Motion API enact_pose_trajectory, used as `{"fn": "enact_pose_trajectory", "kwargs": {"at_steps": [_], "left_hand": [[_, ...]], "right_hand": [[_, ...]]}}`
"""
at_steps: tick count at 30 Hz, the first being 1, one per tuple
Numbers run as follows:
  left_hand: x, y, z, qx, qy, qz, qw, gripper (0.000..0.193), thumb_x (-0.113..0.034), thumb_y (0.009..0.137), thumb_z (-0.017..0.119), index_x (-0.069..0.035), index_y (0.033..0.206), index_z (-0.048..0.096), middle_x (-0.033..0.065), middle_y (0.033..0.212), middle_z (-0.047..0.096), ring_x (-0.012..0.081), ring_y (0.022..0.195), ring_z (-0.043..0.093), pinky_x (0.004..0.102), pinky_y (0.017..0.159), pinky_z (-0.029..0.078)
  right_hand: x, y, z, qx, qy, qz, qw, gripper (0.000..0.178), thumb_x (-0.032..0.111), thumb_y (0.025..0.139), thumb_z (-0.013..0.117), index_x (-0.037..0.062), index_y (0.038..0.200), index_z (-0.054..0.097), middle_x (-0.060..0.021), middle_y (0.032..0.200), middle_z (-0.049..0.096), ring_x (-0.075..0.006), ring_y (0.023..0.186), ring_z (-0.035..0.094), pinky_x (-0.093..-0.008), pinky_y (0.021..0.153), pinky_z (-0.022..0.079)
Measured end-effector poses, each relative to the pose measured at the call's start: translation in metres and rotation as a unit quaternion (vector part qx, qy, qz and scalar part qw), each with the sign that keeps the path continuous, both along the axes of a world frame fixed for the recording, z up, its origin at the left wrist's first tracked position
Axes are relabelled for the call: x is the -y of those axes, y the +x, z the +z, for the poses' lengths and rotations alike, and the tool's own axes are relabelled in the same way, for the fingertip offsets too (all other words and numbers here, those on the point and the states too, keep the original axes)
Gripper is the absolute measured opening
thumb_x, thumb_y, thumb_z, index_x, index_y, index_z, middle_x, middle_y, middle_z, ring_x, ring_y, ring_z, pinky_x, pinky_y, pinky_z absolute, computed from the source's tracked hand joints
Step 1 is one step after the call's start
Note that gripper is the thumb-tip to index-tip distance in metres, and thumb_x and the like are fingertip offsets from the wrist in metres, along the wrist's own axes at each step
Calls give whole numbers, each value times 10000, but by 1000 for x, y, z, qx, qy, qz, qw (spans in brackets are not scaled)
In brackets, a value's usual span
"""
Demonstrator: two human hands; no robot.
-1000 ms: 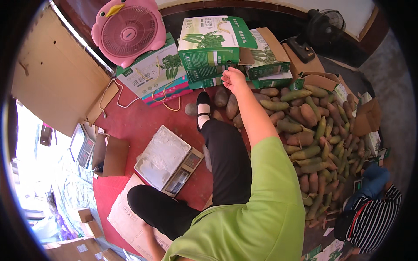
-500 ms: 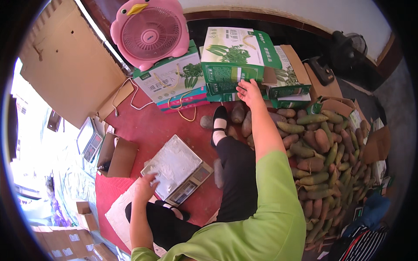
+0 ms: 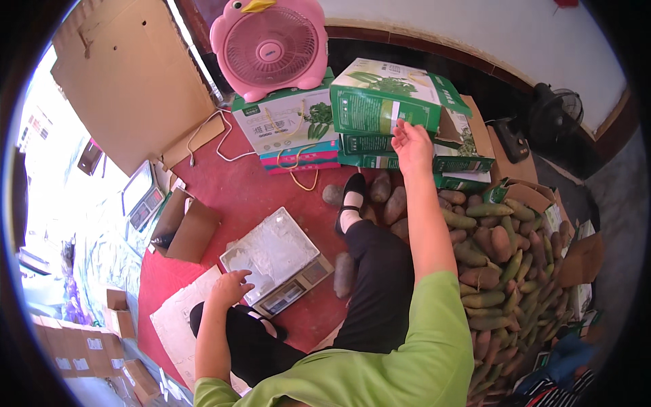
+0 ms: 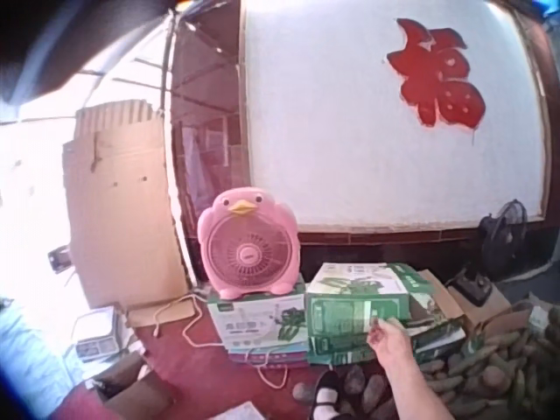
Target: Sorting and weighing vegetables into cardboard boxes.
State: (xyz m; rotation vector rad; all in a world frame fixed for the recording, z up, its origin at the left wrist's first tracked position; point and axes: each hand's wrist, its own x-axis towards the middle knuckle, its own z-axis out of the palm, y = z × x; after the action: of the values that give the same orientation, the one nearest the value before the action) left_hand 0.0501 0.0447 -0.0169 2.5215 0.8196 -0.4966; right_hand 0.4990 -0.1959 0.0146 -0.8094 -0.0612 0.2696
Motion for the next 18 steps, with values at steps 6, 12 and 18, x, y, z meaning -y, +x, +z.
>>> {"fn": "enact_pose_trajectory", "kwargs": {"at_steps": [6,12,18], "left_hand": [[-4,-8,2,30,2,6,1000,408,-313,791,654,-125,1151,606,159,1040,639,329,983,599,421,842,476],[-9,-23,5,59,8,50,997,390,-293,780,663,-116,1125,623,167,990,652,331,957,610,420,832,478],[-30,-44,-4,169,54,179,968,309,-204,792,613,-81,1074,639,180,923,662,356,903,623,426,805,485]], "right_hand": [[15,-101,112,159,-65,66,983,279,124,892,551,15,1133,462,-138,1153,577,-202,965,591,-265,694,467],[20,-172,165,207,5,215,955,490,122,875,570,-62,1270,345,-237,1352,402,-279,1139,510,-271,731,483],[-5,-208,161,139,11,424,895,489,111,859,588,-36,1268,364,-249,1340,415,-321,1177,504,-249,750,497]]}}
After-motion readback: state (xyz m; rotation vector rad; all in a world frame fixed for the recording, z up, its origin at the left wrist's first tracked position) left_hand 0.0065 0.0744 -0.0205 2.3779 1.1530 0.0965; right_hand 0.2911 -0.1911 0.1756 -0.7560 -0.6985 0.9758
